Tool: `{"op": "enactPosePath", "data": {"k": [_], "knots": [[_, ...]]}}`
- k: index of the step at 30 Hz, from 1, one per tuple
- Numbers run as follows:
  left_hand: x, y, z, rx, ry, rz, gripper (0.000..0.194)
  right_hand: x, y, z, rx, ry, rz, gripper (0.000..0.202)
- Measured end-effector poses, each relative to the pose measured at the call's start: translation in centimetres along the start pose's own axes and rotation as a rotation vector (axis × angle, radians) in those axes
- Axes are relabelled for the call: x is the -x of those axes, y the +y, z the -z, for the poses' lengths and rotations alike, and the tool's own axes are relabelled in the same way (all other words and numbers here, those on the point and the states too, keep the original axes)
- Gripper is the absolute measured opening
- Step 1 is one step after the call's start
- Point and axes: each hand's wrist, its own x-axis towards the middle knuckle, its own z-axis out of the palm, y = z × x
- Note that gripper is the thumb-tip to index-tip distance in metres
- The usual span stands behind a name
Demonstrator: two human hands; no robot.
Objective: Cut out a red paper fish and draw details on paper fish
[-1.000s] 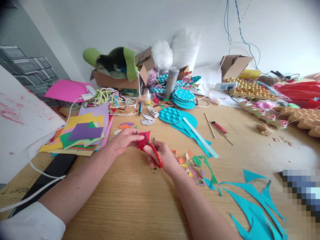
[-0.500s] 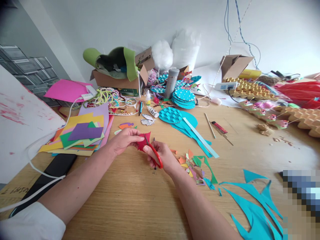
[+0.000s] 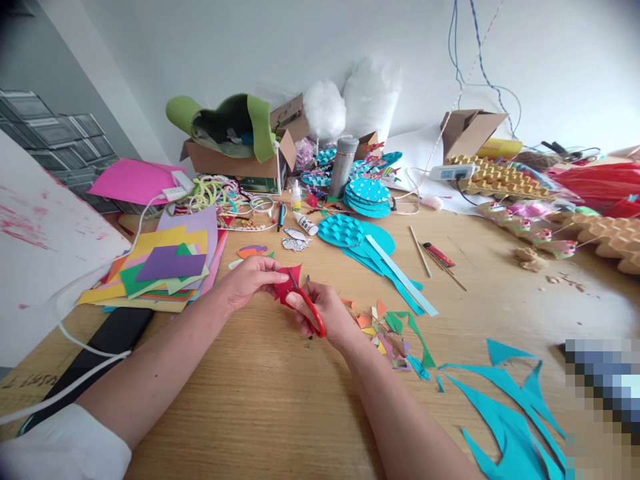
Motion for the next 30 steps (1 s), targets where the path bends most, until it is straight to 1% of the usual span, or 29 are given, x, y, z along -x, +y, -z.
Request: {"op": "enactPosePath", "data": {"k": [7, 12, 17, 30], "knots": [[-0.01, 0.02, -0.02, 0.01, 0.038, -0.005, 0.009, -0.06, 0.19, -0.07, -0.053, 0.011, 0.003, 0.048], [-0.03, -0.11, 0.11, -0.017, 0.018, -0.028, 0.014, -0.1, 0.3, -0.02, -0.052, -0.009, 0.02, 0.047], [0.07, -0.12, 0.08, -0.03, -0.006, -0.021, 0.016, -0.18, 0.42, 0.01, -0.068, -0.018, 0.015, 0.046], [0.12, 0.06, -0.04, -0.021, -0.004, -0.01, 0.015, -0.18, 0.52, -0.08, -0.079, -0.004, 0.019, 0.047]]}}
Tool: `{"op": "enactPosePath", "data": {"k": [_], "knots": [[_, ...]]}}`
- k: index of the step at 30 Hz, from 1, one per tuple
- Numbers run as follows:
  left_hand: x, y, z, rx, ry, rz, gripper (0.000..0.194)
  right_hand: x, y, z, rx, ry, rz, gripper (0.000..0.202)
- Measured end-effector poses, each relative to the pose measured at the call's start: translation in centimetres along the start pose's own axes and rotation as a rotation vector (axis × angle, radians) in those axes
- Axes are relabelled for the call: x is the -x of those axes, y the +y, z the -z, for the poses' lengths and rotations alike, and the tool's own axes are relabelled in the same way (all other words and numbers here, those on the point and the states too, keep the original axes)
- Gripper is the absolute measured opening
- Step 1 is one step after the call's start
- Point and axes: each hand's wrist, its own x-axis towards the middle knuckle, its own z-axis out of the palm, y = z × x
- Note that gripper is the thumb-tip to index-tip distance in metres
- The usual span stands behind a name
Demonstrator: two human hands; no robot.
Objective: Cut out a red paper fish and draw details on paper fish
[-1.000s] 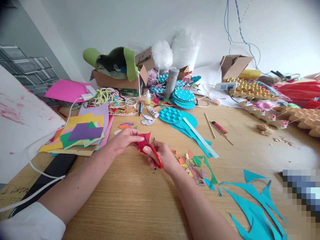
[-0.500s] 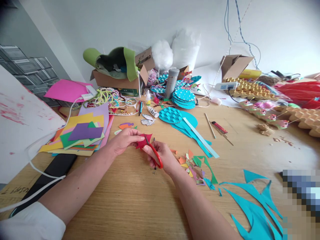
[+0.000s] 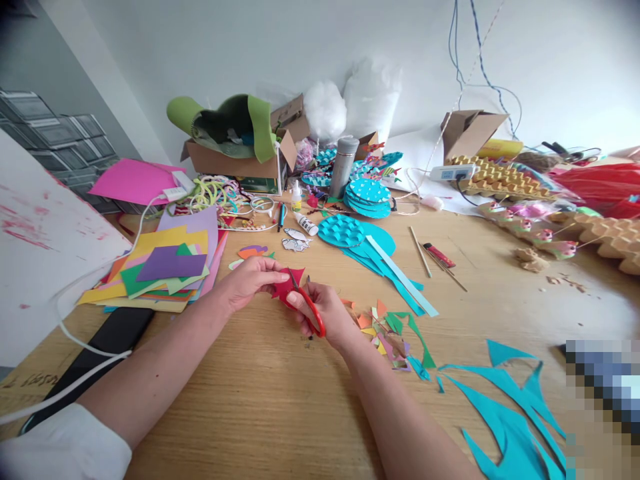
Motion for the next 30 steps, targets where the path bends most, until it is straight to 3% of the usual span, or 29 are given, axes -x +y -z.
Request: {"op": "enactPosePath", "data": {"k": [7, 30], "knots": [[0.12, 0.04, -0.09, 0.02, 0.037, 0.009, 0.013, 0.0, 0.03, 0.0, -0.009, 0.004, 0.01, 0.05], [0.05, -0.06, 0.07, -0.002, -0.017, -0.006, 0.018, 0.08, -0.03, 0.04, 0.017, -0.009, 0.007, 0.05]]}}
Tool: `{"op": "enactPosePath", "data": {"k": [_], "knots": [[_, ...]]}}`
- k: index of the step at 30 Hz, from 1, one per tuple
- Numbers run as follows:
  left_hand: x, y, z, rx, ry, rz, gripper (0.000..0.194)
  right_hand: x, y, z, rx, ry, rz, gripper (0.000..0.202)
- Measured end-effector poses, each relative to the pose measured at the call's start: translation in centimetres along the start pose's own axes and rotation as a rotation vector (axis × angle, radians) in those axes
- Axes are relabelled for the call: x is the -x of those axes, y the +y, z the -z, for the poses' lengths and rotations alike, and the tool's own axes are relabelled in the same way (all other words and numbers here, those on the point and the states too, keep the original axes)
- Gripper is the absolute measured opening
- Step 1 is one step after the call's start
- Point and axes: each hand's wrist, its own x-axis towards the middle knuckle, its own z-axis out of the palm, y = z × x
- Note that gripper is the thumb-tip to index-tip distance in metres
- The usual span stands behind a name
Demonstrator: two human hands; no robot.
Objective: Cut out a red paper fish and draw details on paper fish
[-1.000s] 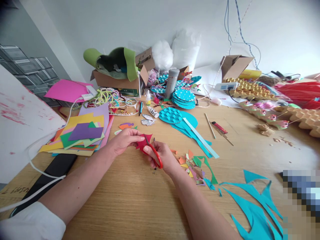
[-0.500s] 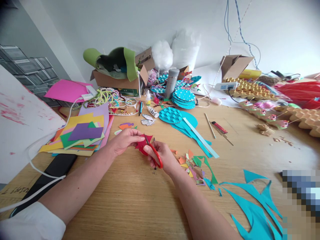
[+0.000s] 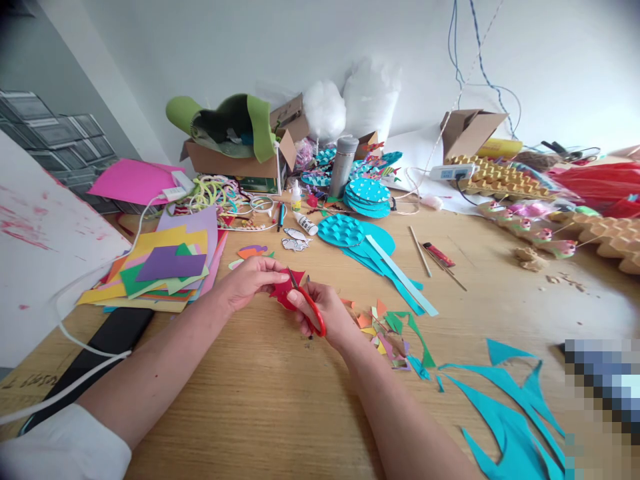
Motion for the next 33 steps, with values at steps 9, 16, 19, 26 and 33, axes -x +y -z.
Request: {"op": "enactPosePath", "data": {"k": [9, 16, 19, 26, 33], "knots": [[0.03, 0.01, -0.02, 0.014, 0.004, 0.009, 0.016, 0.13, -0.26, -0.13, 0.002, 0.011, -0.003, 0.049], [0.0, -0.01, -0.1, 0.022, 0.062, 0.03, 0.014, -0.01, 0.03, -0.03, -0.005, 0.012, -0.002, 0.048], [-0.03, 0.0, -0.11, 0.011, 0.065, 0.027, 0.014, -0.1, 0.23, 0.03, -0.021, -0.002, 0.011, 0.047], [-0.02, 0.04, -0.13, -0.025, 0.02, 0.021, 0.013, -0.04, 0.15, 0.08, -0.027, -0.03, 0.027, 0.046], [0.09, 0.22, -0.19, -0.031, 0.031, 0.016, 0.012, -0.11, 0.2, 0.13, -0.032, -0.031, 0.028, 0.042]]}}
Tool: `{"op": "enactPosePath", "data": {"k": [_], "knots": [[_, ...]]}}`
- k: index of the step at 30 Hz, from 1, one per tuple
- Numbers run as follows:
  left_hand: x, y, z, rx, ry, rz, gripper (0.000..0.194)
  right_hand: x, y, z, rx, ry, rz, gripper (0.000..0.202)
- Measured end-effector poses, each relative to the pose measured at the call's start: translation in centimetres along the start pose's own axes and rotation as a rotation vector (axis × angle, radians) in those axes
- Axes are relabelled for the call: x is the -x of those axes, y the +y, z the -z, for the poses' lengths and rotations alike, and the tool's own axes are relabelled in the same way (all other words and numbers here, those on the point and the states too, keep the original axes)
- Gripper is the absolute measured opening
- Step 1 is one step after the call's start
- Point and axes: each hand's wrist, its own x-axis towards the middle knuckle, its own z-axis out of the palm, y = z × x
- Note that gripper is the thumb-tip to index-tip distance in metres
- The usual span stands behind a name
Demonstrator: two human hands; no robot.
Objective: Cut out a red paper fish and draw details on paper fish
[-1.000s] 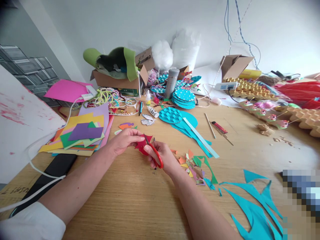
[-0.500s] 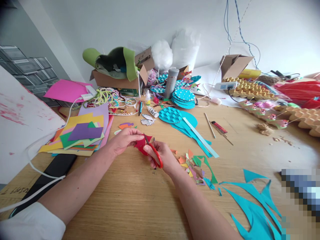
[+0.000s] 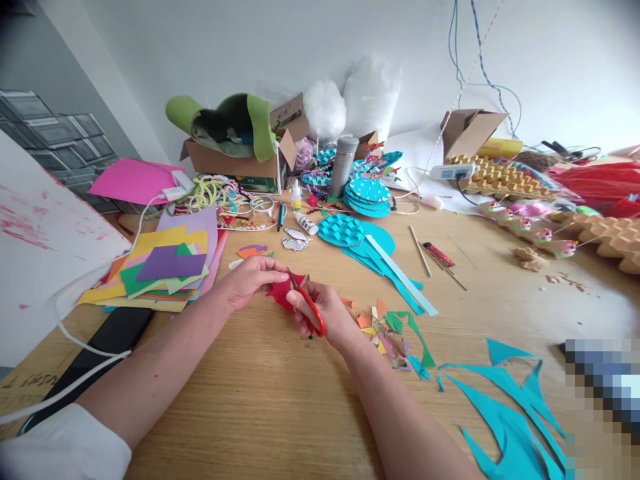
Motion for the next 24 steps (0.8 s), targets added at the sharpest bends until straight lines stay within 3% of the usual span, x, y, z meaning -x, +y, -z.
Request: {"op": "enactPosePath", "data": {"k": [13, 24], "knots": [[-0.06, -0.06, -0.04, 0.05, 0.063, 0.026, 0.006, -0.02, -0.04, -0.11, -0.002, 0.025, 0.013, 0.043], [0.04, 0.2, 0.02, 0.133, 0.014, 0.086, 0.011, 0.07, -0.5, -0.31, -0.022, 0.07, -0.016, 0.05]]}}
